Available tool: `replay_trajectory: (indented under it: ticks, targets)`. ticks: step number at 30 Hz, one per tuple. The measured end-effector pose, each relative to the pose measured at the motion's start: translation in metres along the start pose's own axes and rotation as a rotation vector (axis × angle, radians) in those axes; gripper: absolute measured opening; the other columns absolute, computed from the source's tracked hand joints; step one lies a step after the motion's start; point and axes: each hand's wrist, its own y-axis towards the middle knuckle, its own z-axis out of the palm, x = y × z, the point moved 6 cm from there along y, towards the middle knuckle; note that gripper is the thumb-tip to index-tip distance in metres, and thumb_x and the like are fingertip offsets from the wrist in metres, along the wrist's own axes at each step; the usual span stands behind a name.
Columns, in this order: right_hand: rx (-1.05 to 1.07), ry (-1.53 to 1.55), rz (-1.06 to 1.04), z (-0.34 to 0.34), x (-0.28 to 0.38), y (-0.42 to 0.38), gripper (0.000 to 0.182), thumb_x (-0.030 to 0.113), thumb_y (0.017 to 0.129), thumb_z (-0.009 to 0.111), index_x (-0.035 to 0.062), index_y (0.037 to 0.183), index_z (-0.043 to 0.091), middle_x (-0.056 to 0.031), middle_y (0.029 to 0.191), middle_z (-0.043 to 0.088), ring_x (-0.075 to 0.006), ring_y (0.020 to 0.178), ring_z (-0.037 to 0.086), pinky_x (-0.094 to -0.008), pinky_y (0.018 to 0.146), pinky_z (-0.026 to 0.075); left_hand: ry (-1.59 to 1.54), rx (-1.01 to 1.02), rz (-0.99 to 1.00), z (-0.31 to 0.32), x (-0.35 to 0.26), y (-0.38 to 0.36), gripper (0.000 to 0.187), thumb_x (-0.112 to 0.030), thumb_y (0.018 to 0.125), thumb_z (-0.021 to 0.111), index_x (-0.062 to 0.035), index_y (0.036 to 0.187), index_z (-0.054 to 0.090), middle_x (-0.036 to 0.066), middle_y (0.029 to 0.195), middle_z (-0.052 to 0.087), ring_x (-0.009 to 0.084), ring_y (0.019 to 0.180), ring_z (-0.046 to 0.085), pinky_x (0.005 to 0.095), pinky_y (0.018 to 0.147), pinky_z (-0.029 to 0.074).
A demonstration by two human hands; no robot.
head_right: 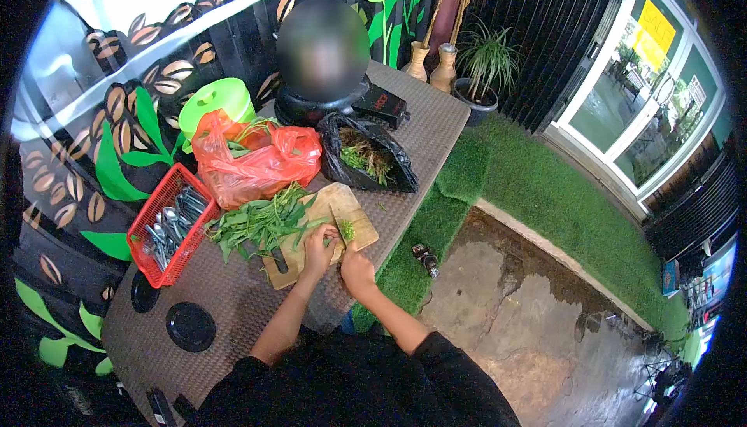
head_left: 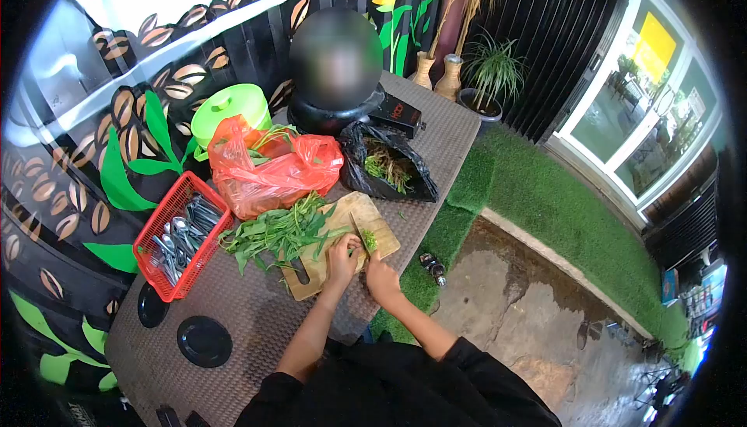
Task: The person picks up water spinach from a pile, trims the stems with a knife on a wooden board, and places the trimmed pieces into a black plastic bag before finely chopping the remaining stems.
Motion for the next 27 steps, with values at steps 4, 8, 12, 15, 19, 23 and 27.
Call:
replay_trajectory:
  ticks: [4, 8, 12, 15, 19, 23, 27]
  targets:
    - [0.034, 0.026, -0.032, -0.003, 0.0, 0.016, 0.027, 0.02, 0.092, 0.042, -0.0043, 0.104, 0.044, -0.0265, 0.079, 0.063, -0.0406, 0.074, 0.065, -0.0486, 0.062, 0.053, 0.077, -0.014, 0.027, -0.001, -0.004, -0.001, 0.018, 0.006, 0.073, 0.064, -0.0003, 0.088, 0.057, 0.012, 0.081, 0.063, 0.0256, 0.081, 0.06, 0.0369, 0.071, 0.047]
    - [0.037, 0.12, 0.009, -0.009, 0.004, 0.006, 0.027, 0.021, 0.092, 0.04, -0.003, 0.104, 0.043, -0.0272, 0.081, 0.063, -0.0424, 0.078, 0.064, -0.0506, 0.066, 0.052, 0.153, -0.025, 0.075, 0.001, 0.001, -0.001, 0.016, 0.004, 0.072, 0.065, -0.0015, 0.086, 0.057, 0.01, 0.079, 0.063, 0.0262, 0.086, 0.056, 0.0377, 0.073, 0.045]
    - [0.011, 0.115, 0.07, 0.002, 0.002, 0.012, 0.028, 0.023, 0.092, 0.04, -0.0028, 0.105, 0.042, -0.0266, 0.08, 0.063, -0.043, 0.076, 0.064, -0.052, 0.066, 0.051, 0.142, -0.026, 0.0, -0.002, -0.006, -0.001, 0.016, 0.003, 0.072, 0.066, -0.002, 0.084, 0.057, 0.008, 0.078, 0.064, 0.027, 0.086, 0.056, 0.0385, 0.075, 0.044]
    - [0.015, 0.131, 0.008, -0.003, 0.0, 0.016, 0.03, 0.021, 0.092, 0.039, -0.003, 0.109, 0.042, -0.0269, 0.081, 0.064, -0.0424, 0.074, 0.064, -0.0516, 0.066, 0.052, 0.105, -0.044, 0.0, -0.006, -0.008, -0.004, 0.015, 0.002, 0.072, 0.067, -0.0029, 0.084, 0.058, 0.006, 0.076, 0.064, 0.0265, 0.085, 0.056, 0.0389, 0.076, 0.043]
    - [-0.002, 0.099, 0.016, 0.002, 0.004, 0.008, 0.032, 0.023, 0.093, 0.039, -0.0035, 0.111, 0.042, -0.0264, 0.081, 0.064, -0.0414, 0.076, 0.064, -0.0499, 0.065, 0.052, 0.183, -0.067, 0.067, -0.011, -0.007, -0.001, 0.015, -0.002, 0.073, 0.069, -0.0047, 0.084, 0.059, 0.005, 0.077, 0.064, 0.0245, 0.086, 0.055, 0.0379, 0.076, 0.042]
    - [0.043, 0.102, 0.071, 0.007, -0.005, 0.022, 0.032, 0.028, 0.095, 0.04, -0.002, 0.107, 0.043, -0.0267, 0.084, 0.063, -0.0423, 0.081, 0.063, -0.0505, 0.068, 0.051, 0.203, -0.021, 0.097, -0.006, 0.001, -0.003, 0.016, -0.005, 0.073, 0.07, -0.0061, 0.085, 0.06, 0.005, 0.076, 0.064, 0.0247, 0.09, 0.053, 0.0377, 0.081, 0.039]
    - [0.087, 0.07, -0.046, -0.004, -0.007, 0.025, 0.033, 0.028, 0.095, 0.039, -0.0026, 0.109, 0.042, -0.0283, 0.087, 0.063, -0.044, 0.081, 0.063, -0.0509, 0.069, 0.051, 0.333, -0.036, 0.232, -0.009, -0.017, -0.008, 0.017, -0.005, 0.072, 0.07, -0.0063, 0.087, 0.061, 0.005, 0.076, 0.065, 0.0262, 0.093, 0.052, 0.0388, 0.085, 0.036]
